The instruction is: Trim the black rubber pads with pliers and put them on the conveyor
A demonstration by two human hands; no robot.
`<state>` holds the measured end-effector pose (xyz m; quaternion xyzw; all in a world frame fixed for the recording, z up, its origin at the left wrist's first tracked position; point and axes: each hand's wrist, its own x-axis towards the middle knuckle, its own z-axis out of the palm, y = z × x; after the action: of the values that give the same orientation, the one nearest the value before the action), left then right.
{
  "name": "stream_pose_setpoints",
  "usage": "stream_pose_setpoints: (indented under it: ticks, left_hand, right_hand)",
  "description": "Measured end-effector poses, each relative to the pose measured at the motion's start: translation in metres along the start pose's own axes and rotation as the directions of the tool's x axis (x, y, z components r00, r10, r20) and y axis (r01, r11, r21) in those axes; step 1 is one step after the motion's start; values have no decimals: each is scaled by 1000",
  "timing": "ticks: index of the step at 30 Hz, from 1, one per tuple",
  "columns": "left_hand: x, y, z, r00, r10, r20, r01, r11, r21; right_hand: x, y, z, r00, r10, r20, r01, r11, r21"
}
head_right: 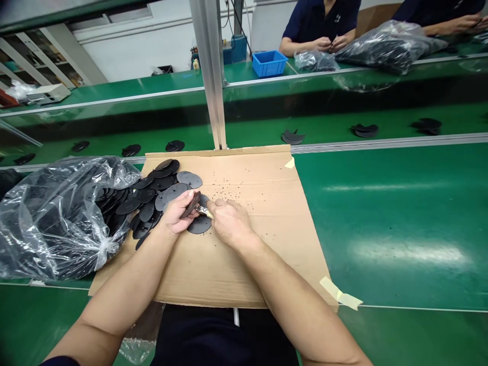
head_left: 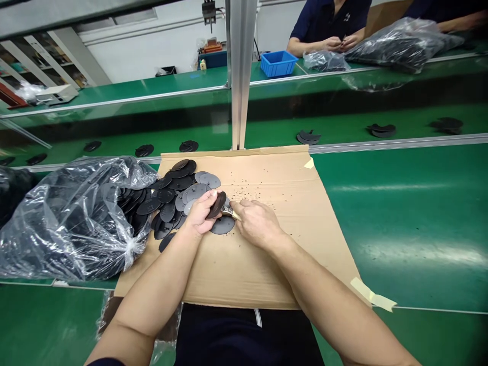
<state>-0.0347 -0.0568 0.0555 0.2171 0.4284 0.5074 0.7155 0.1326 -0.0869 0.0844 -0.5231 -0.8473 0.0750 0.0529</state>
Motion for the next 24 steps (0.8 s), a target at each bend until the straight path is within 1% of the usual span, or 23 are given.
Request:
stream_pose_setpoints:
  ticks: [2,3,4,6,8,10,12,14,16,18,21,24]
  left_hand:
    - [-1,2,3,1000,-6,-1,6,1000,2]
    - [-2,3,5,1000,-2,2,2,1000,-3]
    - [-2,5,6,1000,16,3,-16,1000,-17]
    - [-3,8,9,995,100,-16,-101,993,-62]
    - [-2,11,9,976,210,-52,-214,971,-109]
    - [1,14,6,954,286,-91,-296,946,-132]
    - [3,17,1,936,326,-132,-342,931,-130]
    - [5,20,-1,923,344,-171,-365,924,-113]
    - [5,22,-2,922,344,-176,-366,925,-106]
    - [4,22,-1,927,335,-169,-355,929,-105]
    - [3,20,1,933,321,-164,-338,936,-93]
    - [4,17,-1,937,310,-163,-329,938,-106]
  right_hand:
    - [1,0,3,1000,12,1,-12,999,34]
    - [2,1,6,1000,16,-20,-14,998,67]
    - [3,2,9,998,22,-59,-15,994,110]
    - [4,3,16,986,21,-165,13,979,204]
    - [6,3,24,967,-26,-253,96,959,267]
    - [8,1,29,948,-141,-285,222,935,277]
    - [10,-3,33,928,-264,-264,330,911,249]
    - [13,-7,37,917,-338,-212,380,901,207]
    - [15,-10,39,919,-359,-163,384,907,172]
    - [17,-12,40,919,-368,-142,388,908,157]
    - [18,-12,40,910,-387,-145,408,900,156]
    - [18,-10,38,918,-370,-145,391,905,166]
